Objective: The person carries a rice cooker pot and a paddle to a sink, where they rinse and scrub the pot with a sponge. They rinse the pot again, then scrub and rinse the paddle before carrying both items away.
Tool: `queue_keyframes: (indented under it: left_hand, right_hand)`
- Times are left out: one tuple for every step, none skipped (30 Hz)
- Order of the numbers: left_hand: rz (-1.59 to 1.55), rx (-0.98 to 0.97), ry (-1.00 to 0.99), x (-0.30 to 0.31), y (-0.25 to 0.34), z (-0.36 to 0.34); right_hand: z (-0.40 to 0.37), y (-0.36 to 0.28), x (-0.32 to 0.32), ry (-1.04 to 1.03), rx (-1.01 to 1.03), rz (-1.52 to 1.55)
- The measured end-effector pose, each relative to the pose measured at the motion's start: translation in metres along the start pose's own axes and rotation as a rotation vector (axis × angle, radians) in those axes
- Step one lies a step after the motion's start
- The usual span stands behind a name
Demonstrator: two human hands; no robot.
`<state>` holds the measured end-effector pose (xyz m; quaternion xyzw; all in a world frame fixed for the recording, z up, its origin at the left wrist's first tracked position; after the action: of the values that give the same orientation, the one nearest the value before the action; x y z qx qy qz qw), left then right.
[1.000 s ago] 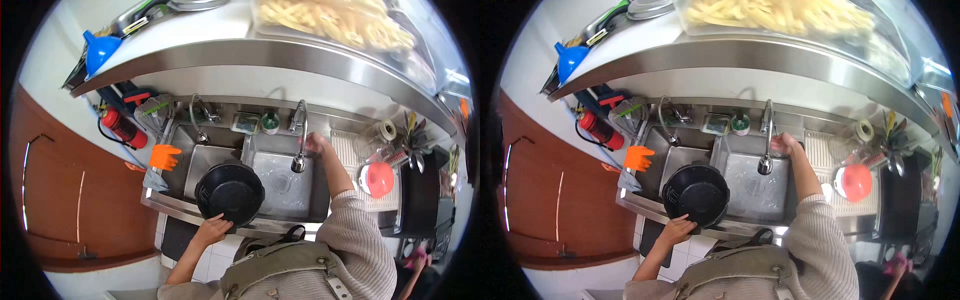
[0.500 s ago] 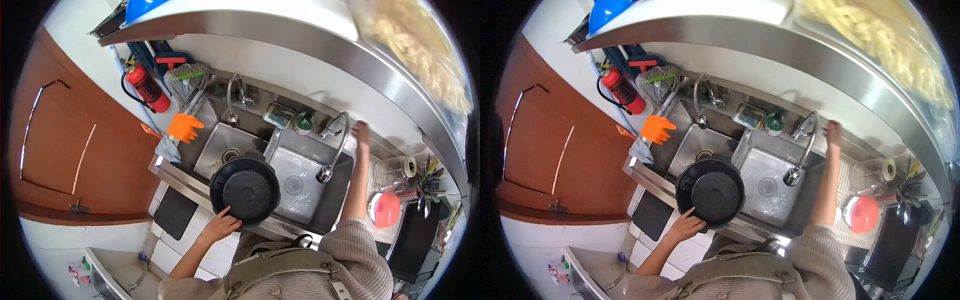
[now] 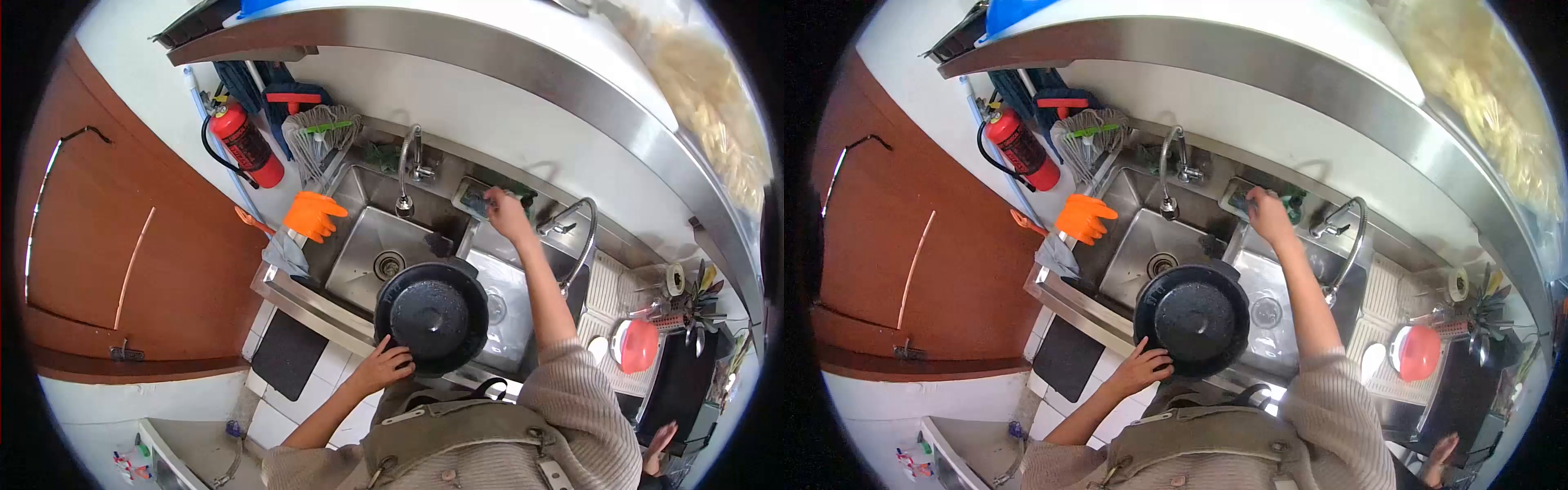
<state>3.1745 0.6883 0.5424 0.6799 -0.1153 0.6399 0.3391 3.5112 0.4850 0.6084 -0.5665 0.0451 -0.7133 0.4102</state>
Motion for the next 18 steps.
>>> queue_keyframes:
  left_hand:
    - [0.001, 0.001, 0.008, 0.002, -0.004, 0.0]
    - [-0.022, -0.007, 0.006, 0.003, -0.009, 0.0]
    - [-0.044, -0.013, 0.002, 0.003, -0.014, 0.0]
    - [-0.043, -0.001, -0.01, 0.001, -0.02, 0.0]
    - [-0.049, 0.013, -0.012, 0.004, -0.023, 0.0]
    - [-0.018, 0.002, -0.009, 0.008, -0.026, 0.001]
    - [0.017, -0.013, -0.003, 0.011, -0.027, 0.001]
    - [0.018, -0.027, 0.011, 0.012, -0.029, 0.0]
    - [0.019, -0.025, 0.014, 0.009, -0.032, -0.003]
    - [-0.023, -0.028, 0.041, 0.006, -0.035, -0.004]
    - [-0.064, -0.03, 0.075, 0.003, -0.039, -0.002]
    - [-0.065, -0.024, 0.091, 0.005, -0.041, 0.001]
    - [-0.086, -0.033, 0.089, 0.006, -0.041, 0.0]
    - [-0.108, -0.039, 0.084, 0.005, -0.04, -0.001]
    - [-0.115, -0.028, 0.09, 0.005, -0.041, -0.001]
    - [-0.131, -0.04, 0.106, 0.007, -0.04, 0.0]
    - [-0.145, -0.051, 0.12, 0.008, -0.04, 0.0]
    - [-0.15, -0.042, 0.122, 0.01, -0.041, 0.0]
  right_hand:
    - [0.006, 0.026, -0.027, 0.0, 0.007, -0.004]
    - [0.013, 0.056, -0.057, -0.089, 0.0, -0.153]
    - [0.02, 0.08, -0.082, -0.179, -0.005, -0.3]
    - [0.024, 0.099, -0.098, -0.186, 0.002, -0.295]
    - [0.024, 0.121, -0.113, -0.241, -0.038, -0.356]
    - [0.024, 0.118, -0.119, -0.297, -0.08, -0.418]
    - [0.025, 0.111, -0.121, -0.304, -0.076, -0.414]
    - [0.027, 0.111, -0.118, -0.29, -0.168, -0.469]
    - [0.028, 0.113, -0.115, -0.272, -0.26, -0.525]
    - [0.028, 0.113, -0.116, -0.31, -0.256, -0.535]
    - [0.034, 0.111, -0.115, -0.304, -0.242, -0.544]
    - [0.036, 0.112, -0.116, -0.338, -0.274, -0.586]
    - [0.037, 0.113, -0.117, -0.375, -0.309, -0.627]
    - [0.04, 0.119, -0.11, -0.37, -0.379, -0.579]
    - [0.042, 0.111, -0.101, -0.38, -0.369, -0.583]
    - [0.046, 0.098, -0.087, -0.306, -0.358, -0.534]
    - [0.05, 0.084, -0.073, -0.232, -0.347, -0.481]
    - [0.048, 0.074, -0.063, -0.241, -0.341, -0.481]
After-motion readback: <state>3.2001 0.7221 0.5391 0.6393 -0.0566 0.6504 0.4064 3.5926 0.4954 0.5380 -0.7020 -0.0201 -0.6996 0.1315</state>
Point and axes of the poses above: each hand's wrist, its own z-axis towards the middle knuckle, its own x-axis out of the back of the hand, y = z × x, the point moved 6 cm from there along z, towards the middle knuckle, and after that the axes turned 5 degrees about x, right-handed, at the moved point
